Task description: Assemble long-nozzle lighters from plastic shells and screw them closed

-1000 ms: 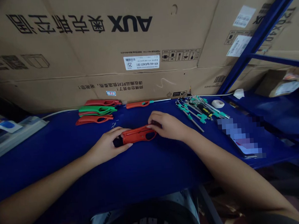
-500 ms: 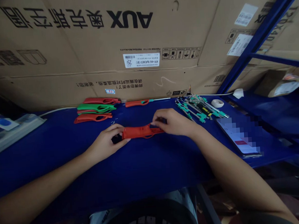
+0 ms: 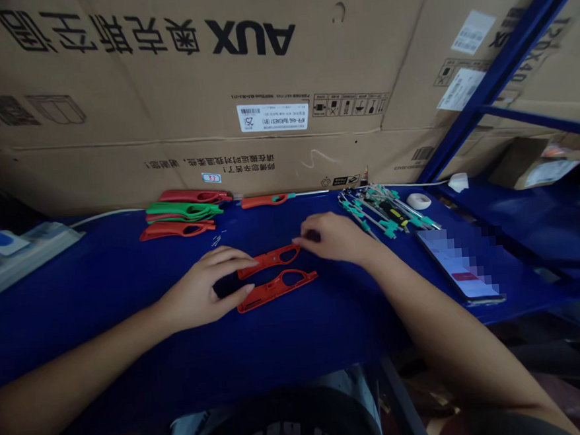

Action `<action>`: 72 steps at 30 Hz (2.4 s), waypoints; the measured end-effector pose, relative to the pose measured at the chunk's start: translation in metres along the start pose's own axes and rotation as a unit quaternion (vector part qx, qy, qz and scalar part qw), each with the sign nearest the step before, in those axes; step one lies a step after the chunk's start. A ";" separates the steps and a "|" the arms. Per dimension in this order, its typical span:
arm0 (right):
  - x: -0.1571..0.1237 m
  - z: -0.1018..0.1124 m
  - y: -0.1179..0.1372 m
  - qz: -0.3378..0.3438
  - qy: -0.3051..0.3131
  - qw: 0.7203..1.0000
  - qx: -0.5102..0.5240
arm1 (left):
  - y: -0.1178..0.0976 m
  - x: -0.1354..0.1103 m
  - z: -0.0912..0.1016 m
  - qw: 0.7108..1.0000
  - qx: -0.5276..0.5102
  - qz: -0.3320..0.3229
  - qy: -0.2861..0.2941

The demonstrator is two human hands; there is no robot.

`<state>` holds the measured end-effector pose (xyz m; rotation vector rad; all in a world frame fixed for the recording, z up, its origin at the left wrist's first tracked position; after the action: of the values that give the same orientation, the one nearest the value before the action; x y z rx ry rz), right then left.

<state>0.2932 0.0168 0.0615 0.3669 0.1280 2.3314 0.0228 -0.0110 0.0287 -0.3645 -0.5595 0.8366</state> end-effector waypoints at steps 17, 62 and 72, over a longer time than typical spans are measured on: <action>-0.029 0.015 -0.088 -0.374 -0.010 0.926 -0.049 | 0.024 0.008 0.003 0.999 0.007 0.027 0.037; -0.008 -0.021 0.062 0.235 -0.043 0.964 0.113 | -0.028 -0.010 0.003 0.997 0.023 0.014 -0.070; -0.008 -0.007 0.049 0.193 -0.031 0.976 0.096 | -0.023 -0.011 -0.002 0.994 -0.011 0.034 -0.103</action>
<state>0.2633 -0.0236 0.0627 0.6066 0.2730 2.6947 0.0322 -0.0340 0.0358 -0.3209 -0.7517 0.9399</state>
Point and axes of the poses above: each hand's wrist, its own x-axis towards the middle knuckle, its own z-axis out of the back of the hand, y = z × x, the point moved 2 cm from there along x, towards the middle knuckle, and after that the axes turned 14 degrees about z, right-handed, at the moved point
